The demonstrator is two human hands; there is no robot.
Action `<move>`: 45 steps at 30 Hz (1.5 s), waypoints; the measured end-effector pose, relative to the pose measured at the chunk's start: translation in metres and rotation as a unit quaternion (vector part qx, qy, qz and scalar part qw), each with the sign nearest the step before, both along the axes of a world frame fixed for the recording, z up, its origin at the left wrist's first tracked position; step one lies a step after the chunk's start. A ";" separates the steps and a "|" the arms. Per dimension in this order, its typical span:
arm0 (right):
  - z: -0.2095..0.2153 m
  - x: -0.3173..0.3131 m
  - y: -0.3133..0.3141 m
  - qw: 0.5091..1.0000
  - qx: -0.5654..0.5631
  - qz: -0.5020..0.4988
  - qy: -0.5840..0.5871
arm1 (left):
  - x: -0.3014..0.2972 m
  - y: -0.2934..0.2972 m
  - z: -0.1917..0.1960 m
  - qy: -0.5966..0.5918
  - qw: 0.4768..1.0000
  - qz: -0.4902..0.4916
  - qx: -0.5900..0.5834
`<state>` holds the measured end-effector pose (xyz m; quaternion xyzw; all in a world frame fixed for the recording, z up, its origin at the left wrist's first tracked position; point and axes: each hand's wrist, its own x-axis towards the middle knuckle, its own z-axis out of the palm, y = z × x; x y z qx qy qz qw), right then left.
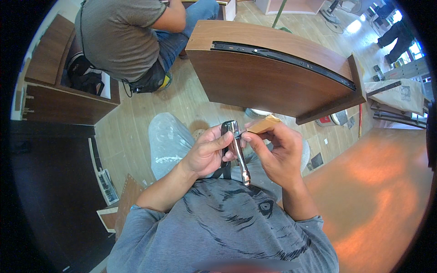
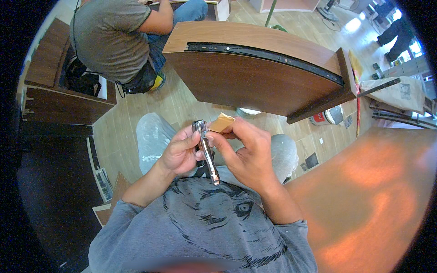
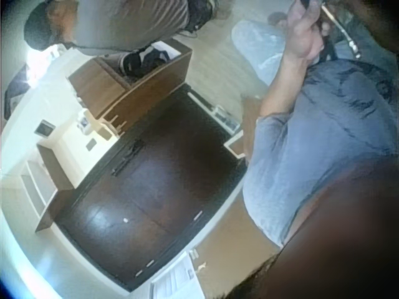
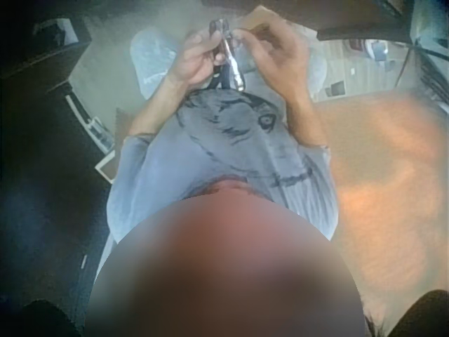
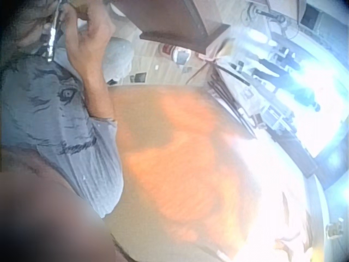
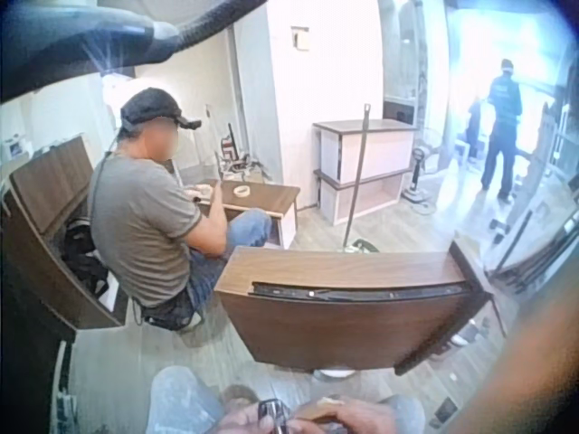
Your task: The person applies edge banding to a wooden drawer front using a utility knife and a small metal tool. They trim the excess banding along the edges and press it into place, then flip the drawer to work on the opposite side.
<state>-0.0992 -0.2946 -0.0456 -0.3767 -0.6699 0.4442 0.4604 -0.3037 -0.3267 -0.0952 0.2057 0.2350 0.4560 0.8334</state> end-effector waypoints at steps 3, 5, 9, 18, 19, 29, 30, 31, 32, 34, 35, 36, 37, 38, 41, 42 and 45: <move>-0.002 0.001 0.000 1.000 -0.009 -0.003 -0.024 | 0.000 -0.001 -0.001 0.002 1.000 0.007 -0.011; -0.002 0.002 0.000 0.999 0.004 -0.010 -0.045 | 0.000 -0.001 -0.003 -0.004 1.000 0.006 -0.013; 0.000 0.001 0.000 0.996 0.046 -0.024 -0.078 | -0.001 0.001 -0.007 -0.009 1.000 -0.001 -0.009; 0.001 -0.003 -0.004 0.986 0.144 -0.024 -0.081 | 0.001 0.001 -0.004 0.041 0.999 0.011 0.032; 0.001 -0.003 -0.004 0.986 0.146 -0.019 -0.083 | 0.001 0.001 -0.004 0.046 0.998 0.013 0.035; -0.002 -0.003 -0.010 0.999 0.041 -0.017 0.029 | -0.002 -0.002 -0.006 0.006 1.000 0.005 0.026; -0.004 -0.003 -0.012 0.998 -0.002 -0.026 0.063 | -0.002 -0.002 -0.005 0.013 1.000 0.003 0.027; -0.006 -0.002 -0.013 0.991 -0.062 -0.040 0.113 | -0.002 -0.002 -0.003 0.020 0.999 0.000 0.028; -0.010 -0.001 -0.012 0.976 -0.126 -0.060 0.165 | -0.001 -0.002 -0.001 0.020 0.999 0.000 0.032; -0.021 0.003 -0.010 0.935 -0.211 -0.040 0.282 | 0.000 0.000 0.007 0.020 0.999 -0.005 0.038; -0.030 0.005 -0.004 0.908 -0.233 0.000 0.347 | 0.000 0.000 0.013 0.064 0.997 0.003 0.031; -0.038 0.005 0.001 0.876 -0.252 0.038 0.411 | -0.001 0.002 0.019 0.109 0.994 0.010 0.025; -0.047 0.006 0.003 0.847 -0.310 0.062 0.428 | -0.002 0.003 0.026 0.156 0.987 0.013 0.019; -0.056 0.004 0.003 0.815 -0.360 0.064 0.449 | -0.004 0.005 0.034 0.219 0.975 -0.001 0.023; -0.078 -0.011 -0.009 0.749 -0.469 0.023 0.467 | -0.009 0.011 0.054 0.399 0.914 -0.048 0.056; -0.084 -0.017 -0.015 0.725 -0.474 0.053 0.497 | -0.010 0.011 0.059 0.451 0.888 -0.068 0.060; -0.091 -0.030 -0.025 0.681 -0.514 0.100 0.512 | -0.012 0.009 0.067 0.592 0.794 -0.108 0.087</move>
